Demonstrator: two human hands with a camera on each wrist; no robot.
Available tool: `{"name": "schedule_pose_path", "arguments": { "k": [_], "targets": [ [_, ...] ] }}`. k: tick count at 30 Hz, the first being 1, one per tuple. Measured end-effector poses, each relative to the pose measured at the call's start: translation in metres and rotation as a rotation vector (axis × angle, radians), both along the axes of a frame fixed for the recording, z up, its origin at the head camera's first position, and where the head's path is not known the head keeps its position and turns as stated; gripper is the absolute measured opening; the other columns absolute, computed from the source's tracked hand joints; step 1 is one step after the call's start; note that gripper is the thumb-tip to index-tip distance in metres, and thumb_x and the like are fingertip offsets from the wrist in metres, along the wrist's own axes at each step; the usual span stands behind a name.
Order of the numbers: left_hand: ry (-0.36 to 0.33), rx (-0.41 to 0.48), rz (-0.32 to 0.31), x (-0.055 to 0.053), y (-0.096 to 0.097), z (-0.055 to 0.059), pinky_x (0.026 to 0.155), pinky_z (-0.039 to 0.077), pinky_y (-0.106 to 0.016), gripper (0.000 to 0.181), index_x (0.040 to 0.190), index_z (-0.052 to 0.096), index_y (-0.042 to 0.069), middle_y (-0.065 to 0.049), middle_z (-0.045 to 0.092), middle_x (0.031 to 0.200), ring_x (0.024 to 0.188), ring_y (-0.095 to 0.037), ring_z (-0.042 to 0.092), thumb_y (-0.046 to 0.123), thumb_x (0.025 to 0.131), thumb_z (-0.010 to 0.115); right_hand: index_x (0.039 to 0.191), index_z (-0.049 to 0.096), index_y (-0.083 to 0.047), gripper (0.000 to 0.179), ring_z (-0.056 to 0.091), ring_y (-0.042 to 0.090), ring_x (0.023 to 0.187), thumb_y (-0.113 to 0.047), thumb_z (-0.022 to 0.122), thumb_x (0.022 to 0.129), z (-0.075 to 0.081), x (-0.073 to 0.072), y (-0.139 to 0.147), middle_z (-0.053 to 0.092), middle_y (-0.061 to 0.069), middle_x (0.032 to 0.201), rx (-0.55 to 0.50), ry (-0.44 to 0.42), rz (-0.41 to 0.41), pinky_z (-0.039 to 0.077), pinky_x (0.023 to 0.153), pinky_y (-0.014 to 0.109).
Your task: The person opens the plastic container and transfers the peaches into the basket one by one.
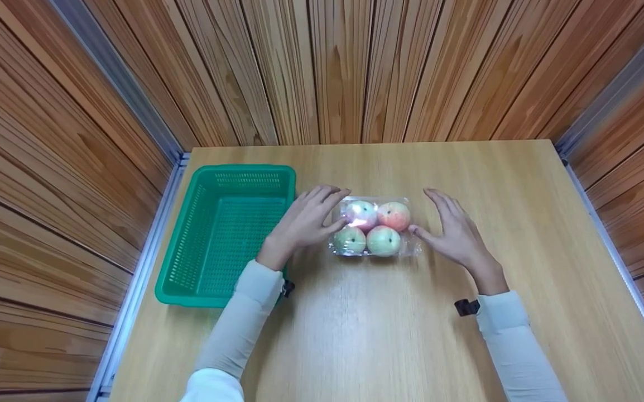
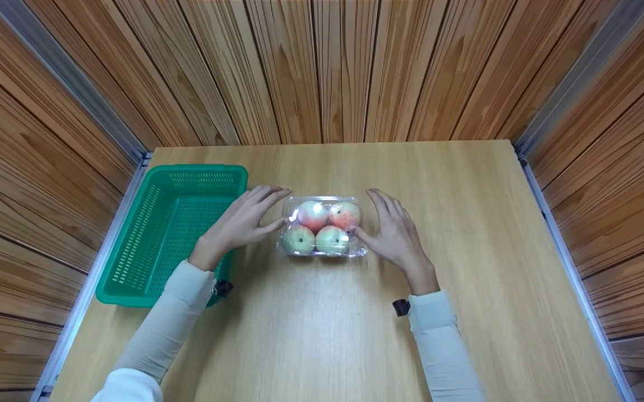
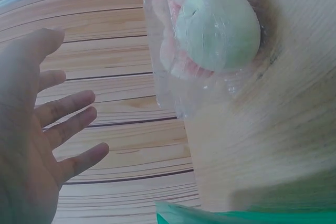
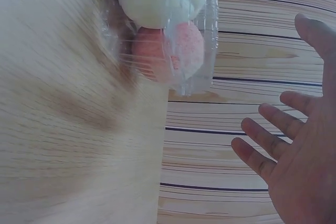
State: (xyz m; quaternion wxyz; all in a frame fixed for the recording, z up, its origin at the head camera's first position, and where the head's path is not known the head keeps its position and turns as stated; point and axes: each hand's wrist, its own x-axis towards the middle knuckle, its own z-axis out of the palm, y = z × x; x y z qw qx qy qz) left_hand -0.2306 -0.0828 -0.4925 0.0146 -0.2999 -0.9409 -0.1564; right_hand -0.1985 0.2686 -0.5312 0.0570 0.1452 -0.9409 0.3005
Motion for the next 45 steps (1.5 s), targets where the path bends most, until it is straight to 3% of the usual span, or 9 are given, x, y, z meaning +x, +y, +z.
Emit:
{"name": "schedule_pose_path", "arguments": {
  "k": [13, 20, 30, 41, 45],
  "targets": [
    [-0.007, 0.025, -0.042, 0.002, 0.01, -0.005, 0.125, 0.04, -0.05, 0.063, 0.161, 0.047, 0.023, -0.003, 0.055, 0.157, 0.148, -0.024, 0.048, 0.053, 0.106, 0.056, 0.166, 0.033, -0.013, 0.091, 0.032, 0.042, 0.158, -0.054, 0.074, 0.096, -0.01, 0.005, -0.002, 0.035, 0.017, 0.171, -0.002, -0.032, -0.001, 0.03, 0.124, 0.07],
    [-0.052, 0.012, -0.043, 0.005, 0.015, -0.007, 0.126, 0.039, -0.051, 0.065, 0.163, 0.044, 0.026, -0.003, 0.052, 0.159, 0.15, -0.025, 0.046, 0.052, 0.105, 0.058, 0.167, 0.031, -0.013, 0.095, 0.029, 0.042, 0.16, -0.058, 0.073, 0.096, -0.017, 0.009, -0.003, 0.032, 0.017, 0.172, -0.005, -0.082, -0.008, 0.029, 0.124, 0.07],
    [-0.05, 0.011, -0.095, 0.007, 0.023, -0.014, 0.124, 0.042, -0.049, 0.062, 0.159, 0.05, 0.023, -0.004, 0.054, 0.157, 0.15, -0.025, 0.047, 0.05, 0.105, 0.06, 0.168, 0.027, -0.012, 0.099, 0.025, 0.042, 0.162, -0.06, 0.072, 0.095, -0.031, 0.011, -0.007, 0.027, 0.016, 0.174, -0.028, -0.16, -0.019, 0.028, 0.126, 0.069],
    [-0.029, -0.023, -0.147, 0.008, 0.03, -0.022, 0.13, 0.034, -0.044, 0.055, 0.154, 0.056, 0.017, -0.005, 0.057, 0.151, 0.146, -0.024, 0.047, 0.045, 0.106, 0.059, 0.17, 0.022, -0.009, 0.103, 0.021, 0.046, 0.162, -0.06, 0.072, 0.095, -0.042, 0.012, -0.008, 0.022, 0.019, 0.176, -0.053, -0.233, -0.035, 0.026, 0.126, 0.069],
    [-0.03, -0.031, -0.152, 0.008, 0.032, -0.026, 0.127, 0.037, -0.042, 0.054, 0.152, 0.058, 0.017, -0.003, 0.057, 0.15, 0.146, -0.023, 0.047, 0.045, 0.106, 0.061, 0.17, 0.019, -0.009, 0.106, 0.019, 0.046, 0.163, -0.06, 0.072, 0.095, -0.046, 0.012, -0.008, 0.02, 0.019, 0.177, -0.056, -0.262, -0.041, 0.024, 0.126, 0.069]
  ]
}}
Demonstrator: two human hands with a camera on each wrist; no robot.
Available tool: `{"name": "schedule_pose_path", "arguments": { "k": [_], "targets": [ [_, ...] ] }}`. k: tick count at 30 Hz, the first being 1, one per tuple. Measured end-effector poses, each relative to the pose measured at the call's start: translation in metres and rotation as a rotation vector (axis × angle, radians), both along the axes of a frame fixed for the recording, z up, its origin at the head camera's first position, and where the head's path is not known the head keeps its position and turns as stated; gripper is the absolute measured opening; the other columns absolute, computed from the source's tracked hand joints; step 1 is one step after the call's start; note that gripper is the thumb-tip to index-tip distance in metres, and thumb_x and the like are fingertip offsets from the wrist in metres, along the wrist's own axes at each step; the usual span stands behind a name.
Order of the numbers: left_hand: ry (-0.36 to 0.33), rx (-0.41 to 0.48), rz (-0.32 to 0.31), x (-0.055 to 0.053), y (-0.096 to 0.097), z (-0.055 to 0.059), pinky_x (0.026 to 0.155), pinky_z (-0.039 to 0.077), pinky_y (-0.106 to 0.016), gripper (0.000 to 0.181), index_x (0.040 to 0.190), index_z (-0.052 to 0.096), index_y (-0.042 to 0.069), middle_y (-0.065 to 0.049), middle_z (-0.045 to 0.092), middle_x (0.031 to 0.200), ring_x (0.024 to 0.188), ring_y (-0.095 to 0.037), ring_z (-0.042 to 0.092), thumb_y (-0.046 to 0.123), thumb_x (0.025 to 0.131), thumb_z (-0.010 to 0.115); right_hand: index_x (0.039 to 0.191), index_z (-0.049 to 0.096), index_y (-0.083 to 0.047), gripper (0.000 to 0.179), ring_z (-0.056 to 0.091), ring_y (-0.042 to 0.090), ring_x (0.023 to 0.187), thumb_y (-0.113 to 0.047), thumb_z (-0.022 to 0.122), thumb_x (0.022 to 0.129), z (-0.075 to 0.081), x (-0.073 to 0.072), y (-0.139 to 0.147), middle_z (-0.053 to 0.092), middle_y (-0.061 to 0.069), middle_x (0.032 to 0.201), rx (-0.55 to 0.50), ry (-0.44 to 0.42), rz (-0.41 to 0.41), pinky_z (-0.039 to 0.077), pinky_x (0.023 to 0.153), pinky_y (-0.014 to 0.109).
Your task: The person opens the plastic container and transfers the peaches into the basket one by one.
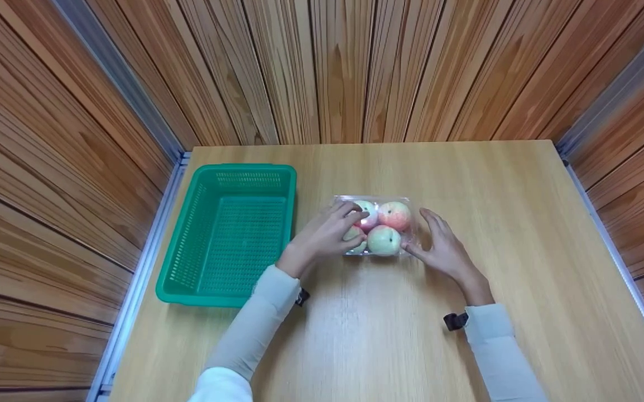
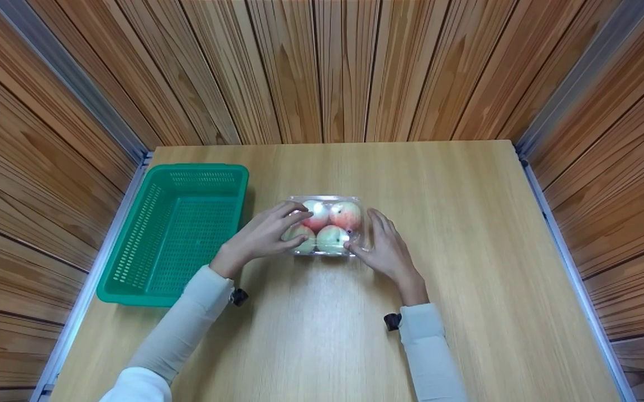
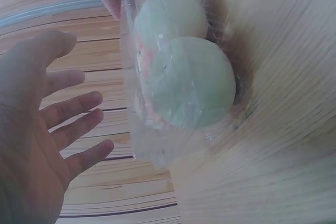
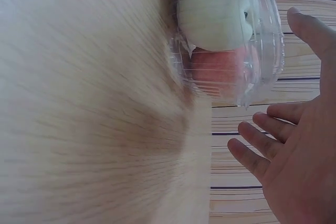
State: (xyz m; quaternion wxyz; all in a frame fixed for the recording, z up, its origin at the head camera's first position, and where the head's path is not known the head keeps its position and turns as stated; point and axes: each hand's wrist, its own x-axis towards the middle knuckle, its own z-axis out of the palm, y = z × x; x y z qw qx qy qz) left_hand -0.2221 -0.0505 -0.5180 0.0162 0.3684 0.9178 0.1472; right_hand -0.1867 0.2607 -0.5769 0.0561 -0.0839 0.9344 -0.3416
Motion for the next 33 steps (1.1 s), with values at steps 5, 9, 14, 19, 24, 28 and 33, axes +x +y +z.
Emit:
{"name": "schedule_pose_path", "arguments": {
  "k": [5, 9, 14, 19, 24, 28, 33],
  "targets": [
    [0.007, -0.012, -0.013, 0.0, 0.003, -0.006, 0.125, 0.041, -0.042, 0.052, 0.15, 0.06, 0.017, -0.004, 0.058, 0.149, 0.145, -0.023, 0.048, 0.044, 0.105, 0.063, 0.17, 0.018, -0.009, 0.11, 0.018, 0.046, 0.163, -0.065, 0.072, 0.093, -0.005, 0.0, -0.001, 0.019, 0.019, 0.177, -0.019, -0.02, -0.005, 0.024, 0.127, 0.069],
    [0.012, -0.033, -0.016, 0.0, 0.004, -0.009, 0.129, 0.034, -0.045, 0.052, 0.149, 0.06, 0.017, -0.004, 0.058, 0.151, 0.149, -0.024, 0.047, 0.044, 0.105, 0.064, 0.17, 0.017, -0.009, 0.112, 0.017, 0.047, 0.163, -0.065, 0.074, 0.091, -0.007, 0.001, -0.002, 0.018, 0.019, 0.177, -0.033, -0.041, -0.008, 0.023, 0.127, 0.069],
    [0.002, -0.045, -0.019, 0.0, 0.006, -0.014, 0.128, 0.036, -0.044, 0.052, 0.15, 0.059, 0.018, -0.005, 0.056, 0.153, 0.15, -0.024, 0.046, 0.041, 0.104, 0.068, 0.17, 0.016, -0.008, 0.116, 0.017, 0.048, 0.163, -0.065, 0.076, 0.089, -0.01, 0.002, -0.002, 0.017, 0.022, 0.177, -0.032, -0.061, -0.011, 0.023, 0.127, 0.069],
    [0.031, -0.052, -0.051, 0.0, 0.008, -0.018, 0.129, 0.034, -0.046, 0.05, 0.148, 0.06, 0.016, -0.007, 0.054, 0.154, 0.15, -0.027, 0.045, 0.04, 0.104, 0.067, 0.169, 0.018, -0.006, 0.117, 0.02, 0.049, 0.162, -0.06, 0.081, 0.087, -0.013, 0.003, -0.003, 0.02, 0.024, 0.175, -0.048, -0.064, -0.016, 0.025, 0.126, 0.07],
    [0.036, -0.078, -0.052, 0.0, 0.011, -0.023, 0.133, 0.022, -0.056, 0.057, 0.154, 0.055, 0.018, -0.009, 0.05, 0.159, 0.155, -0.029, 0.039, 0.042, 0.103, 0.068, 0.169, 0.019, -0.006, 0.114, 0.023, 0.049, 0.161, -0.054, 0.083, 0.087, -0.016, 0.003, -0.004, 0.023, 0.024, 0.174, -0.087, -0.075, -0.023, 0.028, 0.125, 0.069],
    [0.004, -0.133, -0.022, 0.002, 0.013, -0.025, 0.134, 0.011, -0.061, 0.068, 0.161, 0.047, 0.021, -0.008, 0.042, 0.167, 0.162, -0.028, 0.028, 0.045, 0.102, 0.069, 0.17, 0.017, -0.008, 0.115, 0.026, 0.049, 0.16, -0.056, 0.082, 0.088, -0.019, 0.004, -0.004, 0.025, 0.023, 0.174, -0.112, -0.091, -0.027, 0.028, 0.125, 0.068],
    [-0.025, -0.171, 0.001, 0.004, 0.016, -0.028, 0.133, 0.006, -0.063, 0.079, 0.166, 0.039, 0.023, -0.009, 0.032, 0.173, 0.166, -0.03, 0.019, 0.048, 0.099, 0.072, 0.171, 0.014, -0.01, 0.116, 0.033, 0.05, 0.156, -0.053, 0.084, 0.088, -0.021, 0.004, -0.005, 0.03, 0.023, 0.171, -0.153, -0.099, -0.026, 0.03, 0.124, 0.07]
  ]
}}
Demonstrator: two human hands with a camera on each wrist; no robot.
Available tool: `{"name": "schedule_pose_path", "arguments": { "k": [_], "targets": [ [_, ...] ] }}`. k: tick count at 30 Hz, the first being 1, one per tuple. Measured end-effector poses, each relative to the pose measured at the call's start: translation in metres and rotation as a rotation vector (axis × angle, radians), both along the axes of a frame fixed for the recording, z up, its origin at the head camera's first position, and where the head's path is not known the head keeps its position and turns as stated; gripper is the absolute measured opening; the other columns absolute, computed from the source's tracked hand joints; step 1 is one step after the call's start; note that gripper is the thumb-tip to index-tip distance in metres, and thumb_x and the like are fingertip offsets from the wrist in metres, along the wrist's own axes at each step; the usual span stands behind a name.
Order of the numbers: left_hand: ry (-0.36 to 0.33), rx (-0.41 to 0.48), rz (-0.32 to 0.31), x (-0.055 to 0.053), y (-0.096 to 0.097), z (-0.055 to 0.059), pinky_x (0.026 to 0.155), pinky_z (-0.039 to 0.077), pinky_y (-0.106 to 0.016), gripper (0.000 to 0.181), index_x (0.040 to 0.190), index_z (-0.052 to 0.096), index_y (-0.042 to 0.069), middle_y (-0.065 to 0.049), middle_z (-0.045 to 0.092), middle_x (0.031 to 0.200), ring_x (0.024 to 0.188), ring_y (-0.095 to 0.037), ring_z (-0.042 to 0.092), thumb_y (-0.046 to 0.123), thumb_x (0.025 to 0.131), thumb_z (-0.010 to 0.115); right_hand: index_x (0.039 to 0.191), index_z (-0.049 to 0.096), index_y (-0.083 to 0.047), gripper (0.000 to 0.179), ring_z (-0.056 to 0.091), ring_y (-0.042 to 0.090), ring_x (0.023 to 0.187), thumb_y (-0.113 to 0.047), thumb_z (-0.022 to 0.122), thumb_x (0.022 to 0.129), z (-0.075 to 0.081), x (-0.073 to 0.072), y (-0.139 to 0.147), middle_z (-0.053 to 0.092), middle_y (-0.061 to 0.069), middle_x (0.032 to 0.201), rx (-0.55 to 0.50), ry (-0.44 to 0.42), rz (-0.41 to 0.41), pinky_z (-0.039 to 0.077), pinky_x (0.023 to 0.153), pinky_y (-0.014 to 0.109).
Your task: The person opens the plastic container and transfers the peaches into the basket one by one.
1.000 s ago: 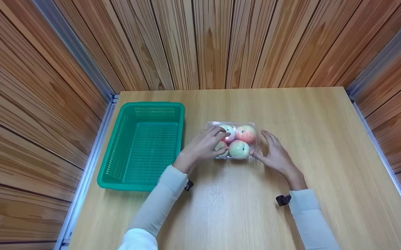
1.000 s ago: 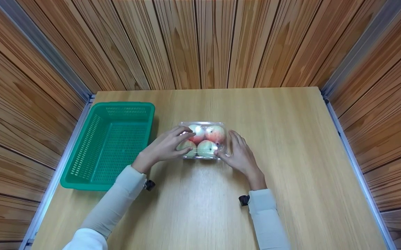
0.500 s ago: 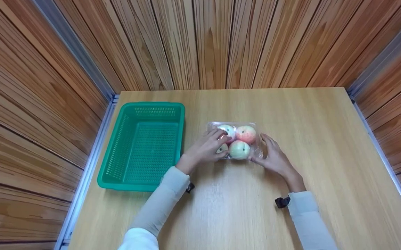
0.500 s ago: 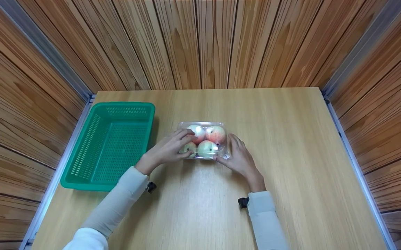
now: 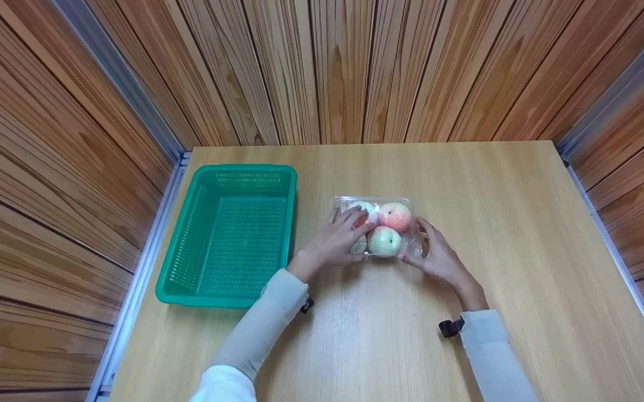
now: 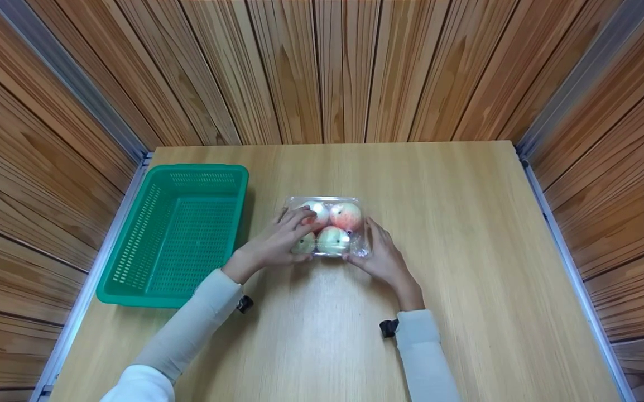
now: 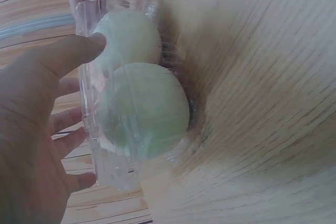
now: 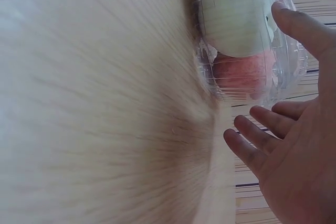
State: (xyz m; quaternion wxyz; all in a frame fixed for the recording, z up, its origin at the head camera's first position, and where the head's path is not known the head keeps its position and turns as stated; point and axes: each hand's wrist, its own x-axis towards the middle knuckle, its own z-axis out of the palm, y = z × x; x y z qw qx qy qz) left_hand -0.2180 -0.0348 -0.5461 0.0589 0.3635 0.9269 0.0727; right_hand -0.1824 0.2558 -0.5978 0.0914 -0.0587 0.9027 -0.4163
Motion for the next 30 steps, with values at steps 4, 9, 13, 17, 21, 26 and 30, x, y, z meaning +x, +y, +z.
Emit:
{"name": "schedule_pose_path", "arguments": {
  "k": [4, 9, 13, 17, 21, 26, 30],
  "targets": [
    [0.002, -0.014, 0.003, 0.001, 0.001, -0.002, 0.133, 0.005, -0.064, 0.083, 0.167, 0.036, 0.024, -0.01, 0.029, 0.176, 0.166, -0.031, 0.017, 0.048, 0.097, 0.075, 0.171, 0.011, -0.01, 0.117, 0.031, 0.05, 0.157, -0.047, 0.085, 0.088, -0.002, 0.001, -0.001, 0.028, 0.022, 0.172, -0.018, -0.015, 0.003, 0.028, 0.125, 0.07],
    [0.047, -0.031, -0.004, 0.003, 0.001, -0.004, 0.133, 0.006, -0.064, 0.087, 0.168, 0.034, 0.026, -0.008, 0.03, 0.175, 0.166, -0.03, 0.019, 0.048, 0.095, 0.078, 0.171, 0.006, -0.011, 0.119, 0.026, 0.049, 0.16, -0.048, 0.084, 0.089, -0.005, 0.001, -0.003, 0.022, 0.021, 0.175, -0.053, -0.035, -0.005, 0.025, 0.127, 0.068],
    [0.042, -0.025, -0.004, 0.003, 0.002, -0.004, 0.133, 0.007, -0.065, 0.09, 0.168, 0.033, 0.026, -0.006, 0.031, 0.175, 0.166, -0.031, 0.02, 0.044, 0.094, 0.08, 0.171, 0.006, -0.012, 0.119, 0.024, 0.048, 0.161, -0.047, 0.084, 0.09, -0.008, 0.001, -0.003, 0.019, 0.02, 0.177, -0.1, -0.032, -0.007, 0.025, 0.128, 0.066],
    [0.052, -0.034, -0.013, 0.002, 0.002, -0.003, 0.132, 0.011, -0.065, 0.086, 0.167, 0.036, 0.024, -0.007, 0.034, 0.173, 0.165, -0.031, 0.022, 0.045, 0.095, 0.078, 0.171, 0.006, -0.008, 0.121, 0.021, 0.045, 0.163, -0.04, 0.088, 0.088, -0.012, 0.0, -0.003, 0.018, 0.021, 0.177, -0.15, -0.027, -0.008, 0.024, 0.13, 0.062],
    [0.052, -0.034, -0.022, 0.001, 0.003, -0.002, 0.131, 0.013, -0.067, 0.083, 0.165, 0.039, 0.024, -0.007, 0.037, 0.171, 0.164, -0.031, 0.024, 0.047, 0.096, 0.077, 0.17, 0.009, -0.006, 0.12, 0.019, 0.043, 0.164, -0.036, 0.089, 0.087, -0.016, -0.001, -0.003, 0.02, 0.021, 0.177, -0.178, -0.034, -0.021, 0.023, 0.131, 0.059],
    [0.04, -0.042, -0.023, 0.0, 0.003, 0.001, 0.131, 0.013, -0.067, 0.083, 0.164, 0.041, 0.023, -0.006, 0.039, 0.17, 0.164, -0.031, 0.025, 0.043, 0.094, 0.08, 0.171, 0.009, -0.008, 0.119, 0.017, 0.043, 0.164, -0.036, 0.089, 0.087, -0.017, 0.0, -0.003, 0.019, 0.021, 0.177, -0.197, -0.049, -0.033, 0.021, 0.132, 0.059],
    [0.056, -0.063, -0.033, 0.0, 0.004, 0.003, 0.131, 0.015, -0.067, 0.083, 0.163, 0.044, 0.024, -0.005, 0.041, 0.169, 0.163, -0.032, 0.027, 0.045, 0.092, 0.082, 0.171, 0.007, -0.01, 0.117, 0.013, 0.041, 0.166, -0.036, 0.087, 0.09, -0.018, 0.001, -0.003, 0.015, 0.019, 0.178, -0.205, -0.072, -0.036, 0.017, 0.133, 0.059]
  ]
}}
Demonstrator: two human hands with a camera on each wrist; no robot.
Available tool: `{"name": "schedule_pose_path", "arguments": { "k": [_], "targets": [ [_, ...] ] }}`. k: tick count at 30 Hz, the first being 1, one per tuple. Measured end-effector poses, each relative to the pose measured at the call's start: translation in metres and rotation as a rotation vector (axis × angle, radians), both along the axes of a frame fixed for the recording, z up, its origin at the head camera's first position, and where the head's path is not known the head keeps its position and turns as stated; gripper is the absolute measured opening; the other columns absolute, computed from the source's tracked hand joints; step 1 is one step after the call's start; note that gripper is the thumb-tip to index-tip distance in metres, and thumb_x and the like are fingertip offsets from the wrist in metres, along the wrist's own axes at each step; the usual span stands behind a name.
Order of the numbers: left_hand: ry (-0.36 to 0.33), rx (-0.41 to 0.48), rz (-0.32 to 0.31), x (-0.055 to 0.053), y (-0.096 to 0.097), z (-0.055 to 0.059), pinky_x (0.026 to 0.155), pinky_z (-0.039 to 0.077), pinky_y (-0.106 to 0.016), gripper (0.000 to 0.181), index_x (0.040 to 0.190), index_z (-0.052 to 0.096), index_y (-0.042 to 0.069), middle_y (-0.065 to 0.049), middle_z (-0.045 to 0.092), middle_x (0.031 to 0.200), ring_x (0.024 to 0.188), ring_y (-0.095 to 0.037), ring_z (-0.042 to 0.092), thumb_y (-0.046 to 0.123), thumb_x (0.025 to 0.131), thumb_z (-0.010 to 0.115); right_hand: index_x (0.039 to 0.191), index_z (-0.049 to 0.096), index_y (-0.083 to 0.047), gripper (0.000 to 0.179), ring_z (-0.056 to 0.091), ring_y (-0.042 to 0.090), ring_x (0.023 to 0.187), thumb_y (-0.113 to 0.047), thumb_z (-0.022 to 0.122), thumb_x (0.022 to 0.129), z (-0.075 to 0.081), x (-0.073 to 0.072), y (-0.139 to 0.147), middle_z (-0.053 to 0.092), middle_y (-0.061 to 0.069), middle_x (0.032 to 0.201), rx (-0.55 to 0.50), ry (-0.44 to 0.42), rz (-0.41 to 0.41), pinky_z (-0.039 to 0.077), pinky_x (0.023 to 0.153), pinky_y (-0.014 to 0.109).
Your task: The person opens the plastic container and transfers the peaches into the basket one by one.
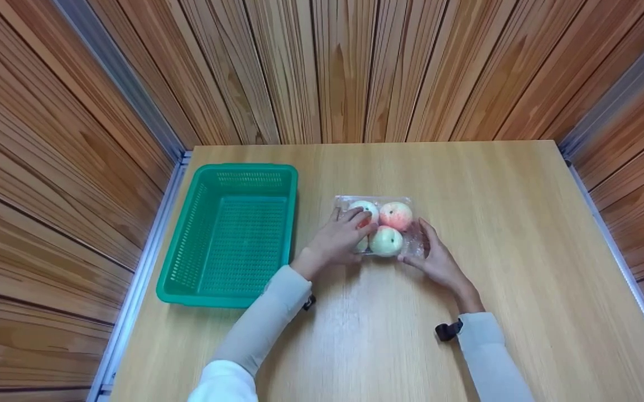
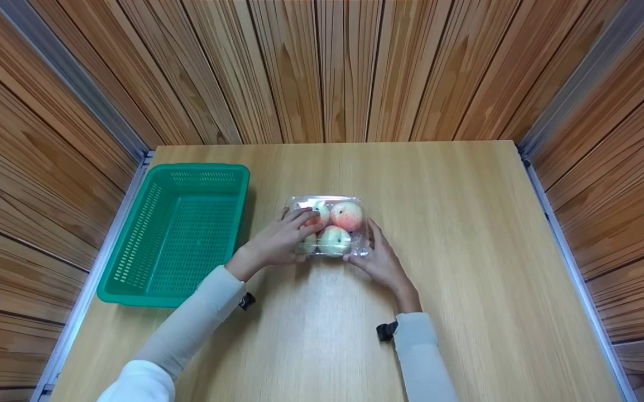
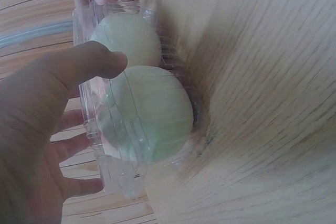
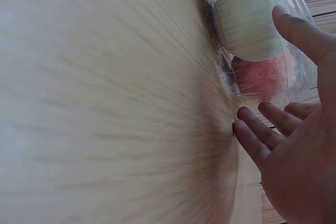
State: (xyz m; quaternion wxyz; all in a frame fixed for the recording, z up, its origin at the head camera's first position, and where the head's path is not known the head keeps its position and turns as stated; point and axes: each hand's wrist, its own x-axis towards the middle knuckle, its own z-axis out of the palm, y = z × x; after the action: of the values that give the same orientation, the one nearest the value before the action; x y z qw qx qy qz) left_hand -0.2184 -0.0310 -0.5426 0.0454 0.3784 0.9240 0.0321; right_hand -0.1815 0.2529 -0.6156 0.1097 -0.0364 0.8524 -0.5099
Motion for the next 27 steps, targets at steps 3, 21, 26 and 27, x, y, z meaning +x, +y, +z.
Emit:
{"name": "schedule_pose_path", "arguments": {
  "k": [3, 21, 26, 27],
  "targets": [
    [0.006, -0.005, -0.005, -0.001, 0.001, 0.001, 0.13, 0.017, -0.067, 0.083, 0.162, 0.046, 0.024, -0.004, 0.043, 0.168, 0.163, -0.032, 0.029, 0.046, 0.091, 0.083, 0.172, 0.005, -0.012, 0.116, 0.011, 0.041, 0.166, -0.038, 0.084, 0.092, -0.001, 0.001, 0.0, 0.012, 0.017, 0.179, 0.0, -0.014, 0.002, 0.015, 0.133, 0.059],
    [0.037, -0.2, -0.029, 0.0, 0.014, 0.008, 0.125, 0.037, -0.058, 0.093, 0.165, 0.037, 0.013, -0.012, 0.037, 0.172, 0.162, -0.036, 0.032, 0.044, 0.091, 0.084, 0.172, 0.005, -0.012, 0.108, 0.012, 0.043, 0.165, -0.036, 0.078, 0.097, -0.004, 0.002, -0.004, 0.013, 0.018, 0.179, -0.025, -0.007, -0.024, 0.012, 0.133, 0.062],
    [0.014, -0.202, -0.019, 0.001, 0.016, 0.009, 0.126, 0.035, -0.058, 0.093, 0.166, 0.035, 0.012, -0.013, 0.034, 0.173, 0.162, -0.036, 0.029, 0.042, 0.093, 0.083, 0.173, 0.0, -0.018, 0.103, -0.001, 0.04, 0.167, -0.041, 0.071, 0.101, -0.005, 0.003, -0.004, 0.003, 0.014, 0.181, -0.066, -0.052, -0.028, 0.0, 0.132, 0.065],
    [0.011, -0.204, -0.019, 0.001, 0.016, 0.009, 0.126, 0.035, -0.057, 0.092, 0.167, 0.035, 0.012, -0.013, 0.034, 0.174, 0.163, -0.036, 0.029, 0.041, 0.093, 0.082, 0.173, -0.001, -0.019, 0.102, -0.003, 0.039, 0.167, -0.04, 0.07, 0.102, -0.005, 0.002, -0.004, 0.002, 0.013, 0.181, -0.076, -0.055, -0.027, -0.001, 0.132, 0.065]
  ]
}}
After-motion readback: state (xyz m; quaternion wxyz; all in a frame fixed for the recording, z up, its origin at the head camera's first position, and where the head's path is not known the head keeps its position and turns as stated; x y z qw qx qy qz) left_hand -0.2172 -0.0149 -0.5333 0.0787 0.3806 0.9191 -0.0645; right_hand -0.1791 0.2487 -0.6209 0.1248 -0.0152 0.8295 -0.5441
